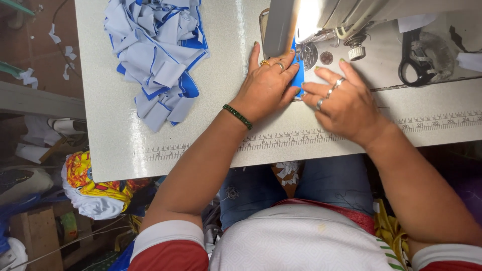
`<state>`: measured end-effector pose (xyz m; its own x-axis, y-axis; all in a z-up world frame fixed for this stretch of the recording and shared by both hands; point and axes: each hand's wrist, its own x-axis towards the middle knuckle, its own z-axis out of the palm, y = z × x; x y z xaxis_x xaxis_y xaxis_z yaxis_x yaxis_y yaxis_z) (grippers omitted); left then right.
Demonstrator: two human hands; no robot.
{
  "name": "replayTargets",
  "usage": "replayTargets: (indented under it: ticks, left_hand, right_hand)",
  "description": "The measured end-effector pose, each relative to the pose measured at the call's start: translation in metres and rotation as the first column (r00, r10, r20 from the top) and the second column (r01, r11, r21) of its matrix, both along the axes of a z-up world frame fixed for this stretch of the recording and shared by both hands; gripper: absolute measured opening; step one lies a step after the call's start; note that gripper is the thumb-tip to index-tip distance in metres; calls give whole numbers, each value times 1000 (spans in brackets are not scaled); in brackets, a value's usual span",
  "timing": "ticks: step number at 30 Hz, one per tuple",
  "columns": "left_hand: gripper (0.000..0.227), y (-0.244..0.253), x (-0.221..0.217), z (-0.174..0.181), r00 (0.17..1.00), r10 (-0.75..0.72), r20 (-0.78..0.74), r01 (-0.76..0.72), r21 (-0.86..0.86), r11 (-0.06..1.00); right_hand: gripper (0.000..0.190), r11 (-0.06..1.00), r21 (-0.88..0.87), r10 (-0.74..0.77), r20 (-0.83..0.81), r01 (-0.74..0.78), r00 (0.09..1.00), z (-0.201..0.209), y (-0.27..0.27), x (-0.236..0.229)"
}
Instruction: The person is sewing blue fabric strips using an industrial sewing machine.
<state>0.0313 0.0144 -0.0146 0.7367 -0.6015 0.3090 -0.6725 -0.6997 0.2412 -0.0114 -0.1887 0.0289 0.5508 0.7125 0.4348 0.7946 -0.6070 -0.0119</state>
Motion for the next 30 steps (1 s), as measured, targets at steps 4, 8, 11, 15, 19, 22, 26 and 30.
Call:
replayTargets:
  ticks: [4,8,11,15,19,22,26,30]
  left_hand:
    - [9,2,0,-1,987,-64,145,83,-135,987]
    - [9,3,-1,6,989,-29,145,51,-151,987]
    - [19,5,7,8,992,49,116,-34,-126,991]
    - [21,8,18,28,997,71,-9,-71,20,997]
    - [36,14,43,36,993,117,-24,-112,153,982]
    - [44,62,109,17,939,302,167,-306,-5,952]
    - [57,131,132,68,583,811,46,-809,131,574]
    - [61,164,142,43,545,826,-145,-802,196,564]
  right_hand:
    - [25,994,-105,-9,11,10,1000,-6,-5,25]
    - [33,979,-183,-93,19,95,995,-22,-12,45]
    - [43,958,-140,-261,-54,251,964,-20,-4,42]
    - [43,957,-49,-283,82,287,956,-46,-16,46]
    - [32,962,174,-225,65,211,972,-54,-19,48]
    - [30,945,218,-240,-48,245,970,-59,-22,53]
    - [23,929,240,-280,-46,283,959,-57,-19,52]
    - [25,916,201,-356,5,347,935,-76,-27,61]
